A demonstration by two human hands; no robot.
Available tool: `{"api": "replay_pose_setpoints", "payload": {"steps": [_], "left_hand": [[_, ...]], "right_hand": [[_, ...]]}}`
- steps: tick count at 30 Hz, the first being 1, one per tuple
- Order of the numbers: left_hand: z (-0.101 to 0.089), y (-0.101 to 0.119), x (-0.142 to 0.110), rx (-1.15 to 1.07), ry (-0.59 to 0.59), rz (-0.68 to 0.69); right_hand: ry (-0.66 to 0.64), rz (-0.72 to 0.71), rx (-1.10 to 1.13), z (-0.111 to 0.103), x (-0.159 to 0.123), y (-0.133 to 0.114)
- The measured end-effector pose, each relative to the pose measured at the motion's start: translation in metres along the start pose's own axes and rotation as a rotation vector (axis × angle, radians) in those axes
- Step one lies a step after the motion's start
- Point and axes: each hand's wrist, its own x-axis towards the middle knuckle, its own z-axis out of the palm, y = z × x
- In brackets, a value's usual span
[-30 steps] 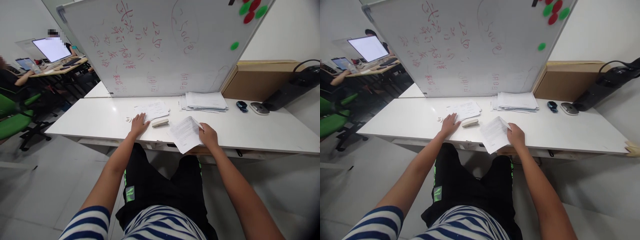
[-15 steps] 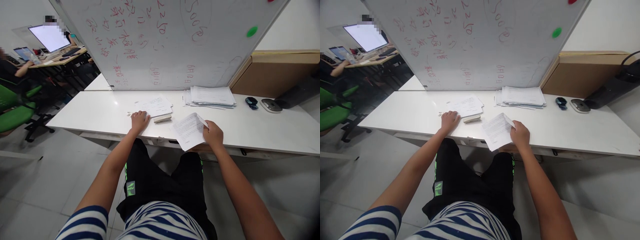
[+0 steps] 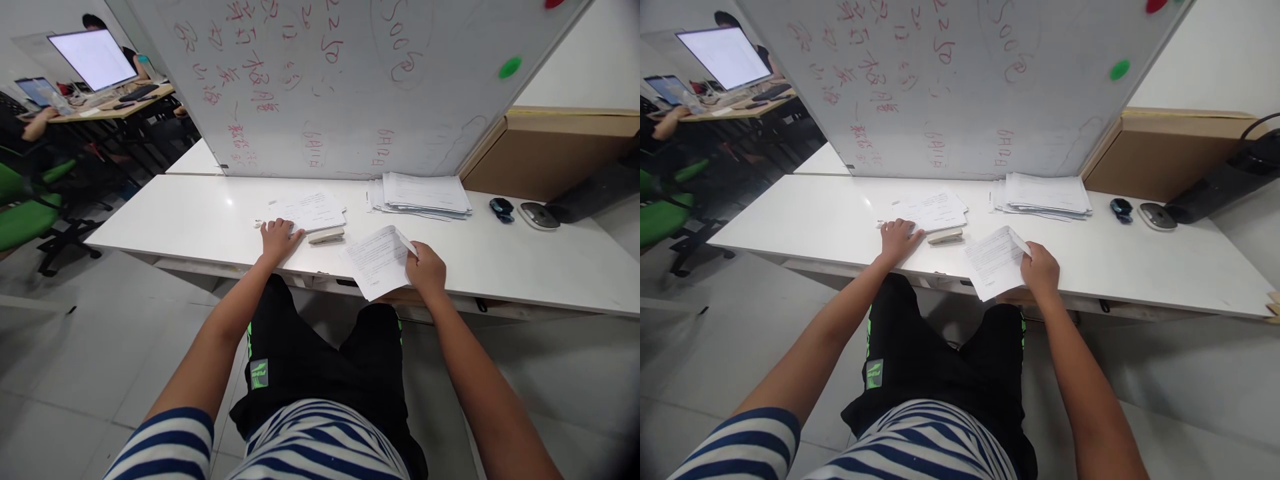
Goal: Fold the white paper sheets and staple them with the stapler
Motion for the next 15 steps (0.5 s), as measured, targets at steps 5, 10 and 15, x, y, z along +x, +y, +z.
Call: {"api": "replay_pose_setpoints", "payload": {"steps": [5, 10, 15], "left_hand": [[0.005, -0.002, 0.002, 0.009, 0.025, 0.000], [-0.001, -0.005, 0.003, 0.080, -0.057, 0.175], [-0.015, -0.012, 0.008, 0.161, -0.237, 0.317]], "right_hand": [[-0.009, 0.034, -0.005, 0.001, 0.000, 0.001], [-0.018, 0.054, -0.006, 0.001, 0.002, 0.000], [0.002, 0.076, 0.011, -0.001, 0.001, -0.002]]}}
